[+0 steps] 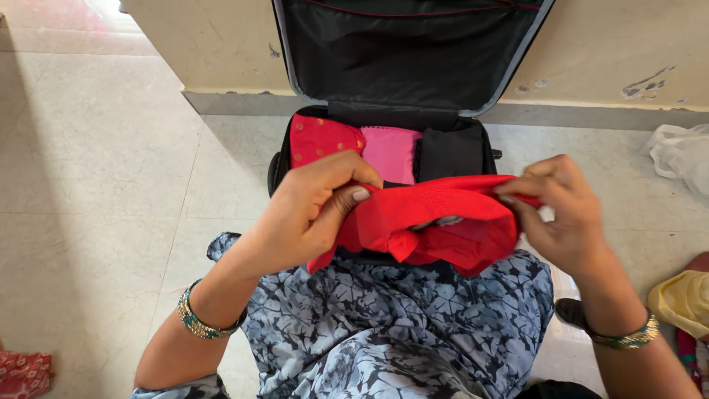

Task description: The person folds and organizes various clothing items including a red sweatshirt, pink pants, and a small pink dress into a suitcase by hand.

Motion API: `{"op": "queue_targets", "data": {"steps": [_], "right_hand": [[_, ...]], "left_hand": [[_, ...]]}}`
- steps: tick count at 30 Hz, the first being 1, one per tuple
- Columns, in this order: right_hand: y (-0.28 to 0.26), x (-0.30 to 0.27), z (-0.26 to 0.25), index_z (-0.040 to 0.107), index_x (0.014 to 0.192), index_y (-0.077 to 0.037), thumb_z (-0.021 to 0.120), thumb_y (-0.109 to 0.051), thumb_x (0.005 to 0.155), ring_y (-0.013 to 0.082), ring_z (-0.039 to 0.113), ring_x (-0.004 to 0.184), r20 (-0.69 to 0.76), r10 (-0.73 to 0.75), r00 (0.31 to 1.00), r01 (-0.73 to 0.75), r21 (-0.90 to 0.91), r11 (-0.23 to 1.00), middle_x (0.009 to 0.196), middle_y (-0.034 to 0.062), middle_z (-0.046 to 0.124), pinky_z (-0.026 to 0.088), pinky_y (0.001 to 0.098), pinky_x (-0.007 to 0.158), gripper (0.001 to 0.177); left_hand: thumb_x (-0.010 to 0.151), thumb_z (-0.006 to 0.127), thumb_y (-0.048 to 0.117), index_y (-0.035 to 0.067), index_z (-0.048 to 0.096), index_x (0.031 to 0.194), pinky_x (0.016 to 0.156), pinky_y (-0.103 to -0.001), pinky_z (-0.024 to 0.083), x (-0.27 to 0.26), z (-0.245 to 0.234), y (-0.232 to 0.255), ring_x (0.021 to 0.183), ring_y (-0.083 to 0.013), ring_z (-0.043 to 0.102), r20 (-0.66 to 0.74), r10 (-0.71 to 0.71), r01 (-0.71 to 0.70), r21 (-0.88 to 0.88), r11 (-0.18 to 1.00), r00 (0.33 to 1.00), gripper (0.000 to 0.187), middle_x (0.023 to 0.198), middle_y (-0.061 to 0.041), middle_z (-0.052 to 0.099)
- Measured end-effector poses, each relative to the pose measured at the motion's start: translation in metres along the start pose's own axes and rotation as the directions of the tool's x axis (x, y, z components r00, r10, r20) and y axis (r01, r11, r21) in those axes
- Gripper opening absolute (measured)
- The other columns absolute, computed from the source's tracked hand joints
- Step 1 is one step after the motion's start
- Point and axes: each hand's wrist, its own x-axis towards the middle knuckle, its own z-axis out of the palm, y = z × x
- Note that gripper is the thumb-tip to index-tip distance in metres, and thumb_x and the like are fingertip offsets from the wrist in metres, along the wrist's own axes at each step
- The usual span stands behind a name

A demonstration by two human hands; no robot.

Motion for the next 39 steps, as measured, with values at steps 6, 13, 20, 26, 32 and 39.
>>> {"op": "queue_targets", "data": {"steps": [6, 13, 20, 26, 32, 39], "right_hand": [[0.020, -0.028, 0.058, 0.071, 0.107, -0.003, 0.069, 0.013, 0.065, 0.0311, 0.064, 0.091, -0.040, -0.174, 0.984, 0.168, -0.129, 0.977, 0.101, 0.0130, 0.064, 0.051, 0.0380, 0.075, 0.045], [0.028, -0.047, 0.112, 0.058, 0.111, 0.000, 0.070, 0.001, 0.086, 0.0303, 0.068, 0.094, -0.269, -0.308, 0.913, 0.325, 0.020, 0.946, 0.116, 0.0183, 0.069, 0.054, 0.0420, 0.083, 0.028], [-0.035, -0.068, 0.022, 0.064, 0.110, -0.004, 0.066, -0.014, 0.083, 0.0323, 0.072, 0.093, 0.020, -0.459, 0.888, 0.459, -0.079, 0.885, 0.112, 0.0196, 0.070, 0.054, 0.0459, 0.084, 0.029], [-0.073, -0.069, -0.069, 0.064, 0.106, -0.006, 0.061, -0.011, 0.089, 0.0245, 0.072, 0.098, -0.130, -0.410, 0.903, 0.372, -0.242, 0.896, 0.113, 0.0181, 0.072, 0.054, 0.0412, 0.091, 0.018], [-0.057, -0.020, -0.076, 0.066, 0.105, -0.002, 0.059, 0.002, 0.084, 0.0209, 0.070, 0.103, -0.067, -0.249, 0.966, 0.242, -0.103, 0.965, 0.110, 0.0144, 0.072, 0.053, 0.0325, 0.094, 0.023], [0.068, -0.018, 0.046, 0.062, 0.115, -0.003, 0.049, 0.005, 0.098, 0.0086, 0.059, 0.087, 0.422, 0.341, 0.840, -0.521, 0.453, 0.723, 0.097, 0.0013, 0.065, 0.049, 0.0266, 0.074, 0.023]], "left_hand": [[0.082, 0.044, -0.016, -0.001, 0.060, 0.115, 0.091, -0.030, 0.056, -0.004, 0.012, 0.003, 0.098, -0.0255, 0.067, 0.234, 0.048, -0.026, -0.100, 0.995, 0.971, 0.040, 0.108, -0.011, 0.062], [0.090, 0.062, 0.002, 0.003, 0.058, 0.120, 0.075, -0.040, 0.049, -0.020, 0.061, 0.030, 0.102, -0.0312, 0.064, 0.543, 0.209, -0.175, -0.115, 0.978, 0.813, 0.030, 0.110, -0.011, 0.058], [0.104, 0.060, 0.007, 0.002, 0.054, 0.115, 0.081, -0.036, 0.052, -0.030, 0.014, 0.060, 0.095, -0.0271, 0.064, 0.602, 0.269, -0.127, -0.267, 0.955, 0.752, 0.014, 0.103, -0.012, 0.055], [0.098, 0.051, 0.000, -0.002, 0.062, 0.097, 0.072, -0.029, 0.059, -0.029, -0.008, 0.096, 0.082, -0.0168, 0.072, 0.030, 0.016, -0.004, -0.360, 0.933, 0.999, 0.011, 0.090, -0.007, 0.071], [0.109, 0.047, 0.000, 0.000, 0.059, 0.104, 0.083, -0.023, 0.048, 0.009, 0.001, 0.011, 0.088, -0.0086, 0.055, 0.060, -0.090, 0.101, -0.221, 0.970, 0.994, 0.014, 0.095, -0.003, 0.061], [0.084, 0.037, -0.014, 0.003, 0.050, 0.132, 0.104, -0.025, 0.039, -0.002, 0.048, -0.118, 0.113, -0.0158, 0.051, 0.116, -0.059, 0.086, -0.238, 0.967, 0.991, 0.052, 0.121, -0.011, 0.053]]}}
